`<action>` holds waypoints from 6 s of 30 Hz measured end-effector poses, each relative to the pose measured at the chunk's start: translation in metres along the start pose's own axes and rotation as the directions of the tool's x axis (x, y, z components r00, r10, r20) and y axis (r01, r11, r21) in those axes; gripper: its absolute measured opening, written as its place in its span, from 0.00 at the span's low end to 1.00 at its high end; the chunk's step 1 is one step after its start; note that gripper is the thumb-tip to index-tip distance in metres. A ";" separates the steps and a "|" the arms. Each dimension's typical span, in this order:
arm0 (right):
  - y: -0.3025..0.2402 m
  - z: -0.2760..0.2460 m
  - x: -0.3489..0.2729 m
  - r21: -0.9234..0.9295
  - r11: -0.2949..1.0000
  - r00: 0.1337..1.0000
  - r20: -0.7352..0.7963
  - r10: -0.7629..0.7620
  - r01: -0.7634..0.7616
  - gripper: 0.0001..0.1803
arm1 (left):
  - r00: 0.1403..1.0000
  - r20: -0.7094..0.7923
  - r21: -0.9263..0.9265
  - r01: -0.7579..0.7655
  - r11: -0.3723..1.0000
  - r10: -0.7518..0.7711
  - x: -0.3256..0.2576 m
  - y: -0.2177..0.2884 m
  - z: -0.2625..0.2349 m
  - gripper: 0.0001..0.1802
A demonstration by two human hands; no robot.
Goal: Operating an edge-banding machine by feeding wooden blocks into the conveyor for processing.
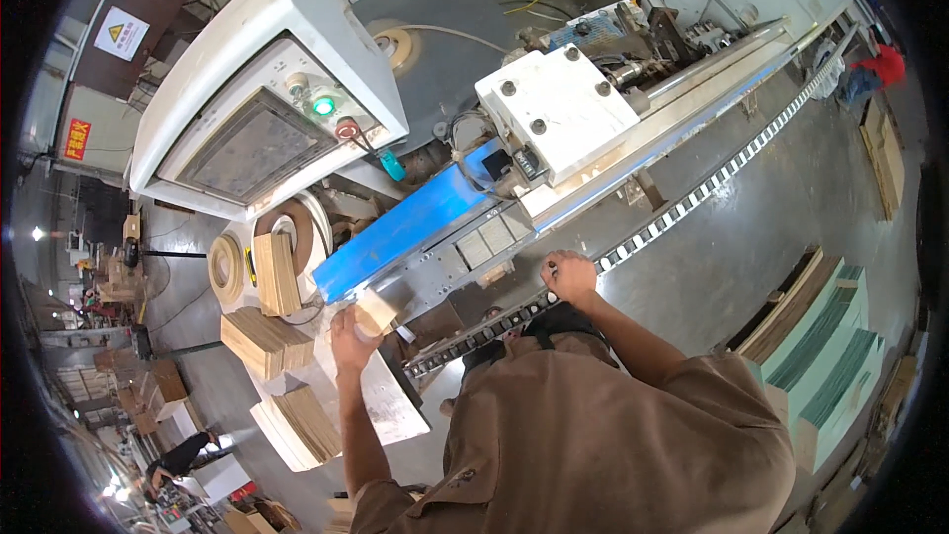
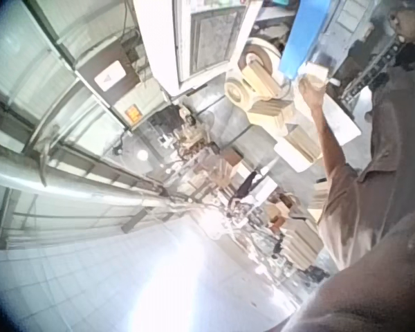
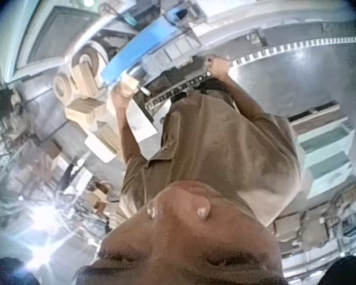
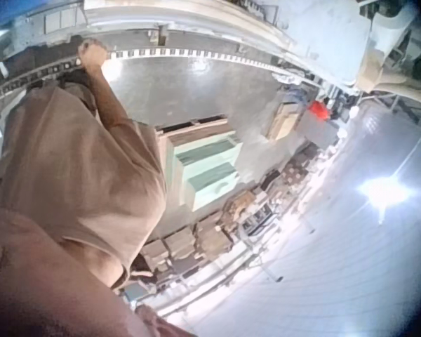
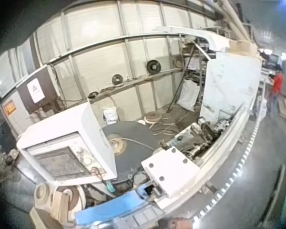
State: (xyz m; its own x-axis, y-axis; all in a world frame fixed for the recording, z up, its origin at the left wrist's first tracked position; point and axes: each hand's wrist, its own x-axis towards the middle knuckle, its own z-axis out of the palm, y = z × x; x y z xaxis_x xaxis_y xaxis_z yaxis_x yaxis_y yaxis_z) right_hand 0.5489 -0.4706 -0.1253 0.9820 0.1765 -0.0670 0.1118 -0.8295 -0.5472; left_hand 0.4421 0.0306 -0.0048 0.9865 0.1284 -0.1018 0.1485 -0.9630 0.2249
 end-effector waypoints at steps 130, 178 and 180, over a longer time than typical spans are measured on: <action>-0.096 -0.013 0.037 0.620 -0.627 0.823 0.565 -0.059 -0.471 0.22 | 0.901 -0.280 0.050 -0.332 0.942 0.333 0.091 0.194 0.128 0.35; -0.099 0.059 -0.011 0.394 0.862 0.888 0.192 -0.417 0.320 0.15 | 0.046 -0.173 -0.916 0.359 0.178 -0.984 -0.273 -0.010 0.122 0.25; -0.161 0.092 -0.017 0.467 0.850 0.840 0.337 -0.425 0.242 0.19 | -0.241 -0.210 -0.953 0.267 0.143 -0.948 -0.294 -0.046 0.136 0.28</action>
State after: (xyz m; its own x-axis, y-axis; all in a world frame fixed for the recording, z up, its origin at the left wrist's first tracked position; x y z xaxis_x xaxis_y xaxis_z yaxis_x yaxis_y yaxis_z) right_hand 0.5000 -0.2912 -0.1132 0.7264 0.6792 -0.1049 0.2619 -0.4148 -0.8714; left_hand 0.1359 0.0047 -0.1170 -0.3641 0.9312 0.0149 0.3504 0.1222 0.9286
